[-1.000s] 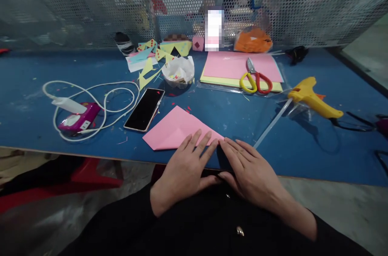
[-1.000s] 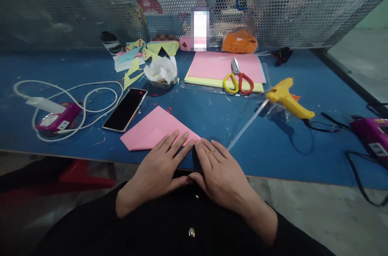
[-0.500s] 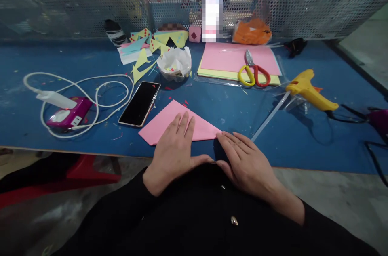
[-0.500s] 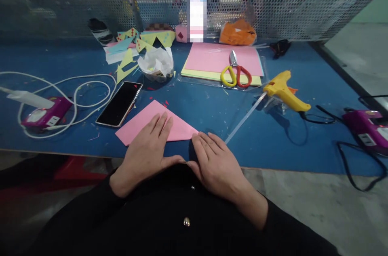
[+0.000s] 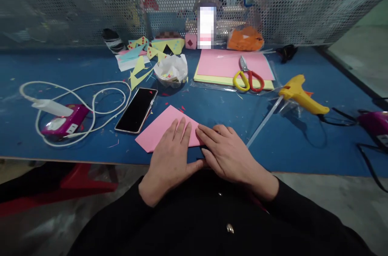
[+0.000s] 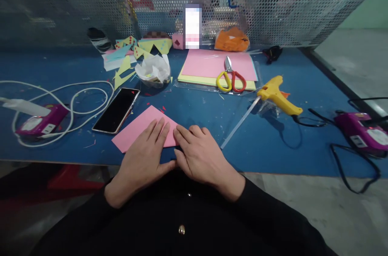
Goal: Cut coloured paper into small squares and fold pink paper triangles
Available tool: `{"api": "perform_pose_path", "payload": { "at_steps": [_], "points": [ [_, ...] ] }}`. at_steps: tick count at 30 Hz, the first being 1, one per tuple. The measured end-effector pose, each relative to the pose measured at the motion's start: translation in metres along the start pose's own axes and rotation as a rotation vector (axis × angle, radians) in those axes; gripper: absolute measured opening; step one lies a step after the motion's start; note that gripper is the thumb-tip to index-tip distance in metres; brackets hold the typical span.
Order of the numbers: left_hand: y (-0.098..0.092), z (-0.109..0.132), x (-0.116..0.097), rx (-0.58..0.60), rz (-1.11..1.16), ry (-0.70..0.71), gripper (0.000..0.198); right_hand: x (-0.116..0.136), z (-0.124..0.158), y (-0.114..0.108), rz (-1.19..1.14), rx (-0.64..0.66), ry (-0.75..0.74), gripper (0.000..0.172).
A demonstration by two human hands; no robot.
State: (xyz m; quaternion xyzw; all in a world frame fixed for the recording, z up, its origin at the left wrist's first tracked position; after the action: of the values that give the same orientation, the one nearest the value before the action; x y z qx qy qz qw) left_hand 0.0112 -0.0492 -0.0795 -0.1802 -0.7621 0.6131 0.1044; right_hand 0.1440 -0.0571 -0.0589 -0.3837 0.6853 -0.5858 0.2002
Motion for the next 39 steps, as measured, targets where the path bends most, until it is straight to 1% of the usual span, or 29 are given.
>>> {"api": "perform_pose_path", "payload": {
  "at_steps": [3,5,7,9,12,15,17,20,23,25,28,31,33,36,39],
  "points": [
    [-0.010,0.005,-0.007,-0.107,0.009,0.057,0.095,-0.006,0.002,-0.003,-0.089,-0.032,0.013,0.045],
    [-0.017,0.012,-0.015,-0.172,0.041,0.129,0.085,-0.009,0.003,-0.005,-0.150,-0.055,0.005,0.045],
    [-0.022,0.019,-0.025,-0.217,0.070,0.206,0.073,-0.012,0.004,-0.006,-0.200,-0.078,0.000,0.046],
    [-0.022,0.024,-0.033,-0.248,0.075,0.251,0.068,-0.014,0.005,-0.005,-0.194,-0.087,0.002,0.046],
    [-0.018,0.027,-0.039,-0.257,0.044,0.257,0.066,-0.013,0.005,-0.003,-0.148,-0.092,0.012,0.044],
    [-0.015,0.027,-0.042,-0.237,-0.015,0.249,0.058,-0.010,0.006,-0.002,-0.129,-0.099,0.012,0.044],
    [-0.016,0.029,-0.042,-0.227,-0.057,0.235,0.054,-0.009,0.006,-0.002,-0.121,-0.102,0.004,0.045],
    [-0.021,0.031,-0.041,-0.237,-0.110,0.204,0.054,-0.009,0.006,-0.003,-0.115,-0.100,-0.006,0.045],
    [-0.027,0.037,-0.034,-0.274,-0.145,0.166,0.057,-0.009,0.007,-0.002,-0.083,-0.090,-0.013,0.045],
    [-0.031,0.044,-0.025,-0.290,-0.163,0.133,0.059,-0.009,0.008,-0.002,-0.058,-0.086,-0.018,0.045],
    [-0.037,0.057,-0.003,-0.295,-0.189,0.060,0.056,-0.009,0.008,-0.001,-0.053,-0.091,-0.026,0.046],
    [-0.043,0.071,0.022,-0.288,-0.197,-0.020,0.049,-0.009,0.008,-0.001,-0.059,-0.097,-0.032,0.046],
    [-0.046,0.079,0.034,-0.286,-0.194,-0.071,0.046,-0.009,0.009,0.000,-0.056,-0.095,-0.031,0.046],
    [-0.051,0.085,0.042,-0.293,-0.157,-0.130,0.044,-0.009,0.009,0.000,-0.049,-0.090,-0.030,0.046],
    [-0.056,0.081,0.037,-0.358,-0.099,-0.156,0.045,-0.008,0.008,0.001,-0.040,-0.079,-0.035,0.046]
  ]
}}
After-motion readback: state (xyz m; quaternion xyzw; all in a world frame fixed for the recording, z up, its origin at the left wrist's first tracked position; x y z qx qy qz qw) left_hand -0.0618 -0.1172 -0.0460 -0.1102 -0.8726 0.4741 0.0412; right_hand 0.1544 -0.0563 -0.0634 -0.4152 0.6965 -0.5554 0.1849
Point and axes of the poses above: each hand's wrist, its own z-axis away from the middle knuckle, its own y-axis out of the palm, x = y × z, the point moved 6 cm from there along -z, towards the middle knuckle, and after that the axes turned 12 degrees about -y, right-handed, at the moved point
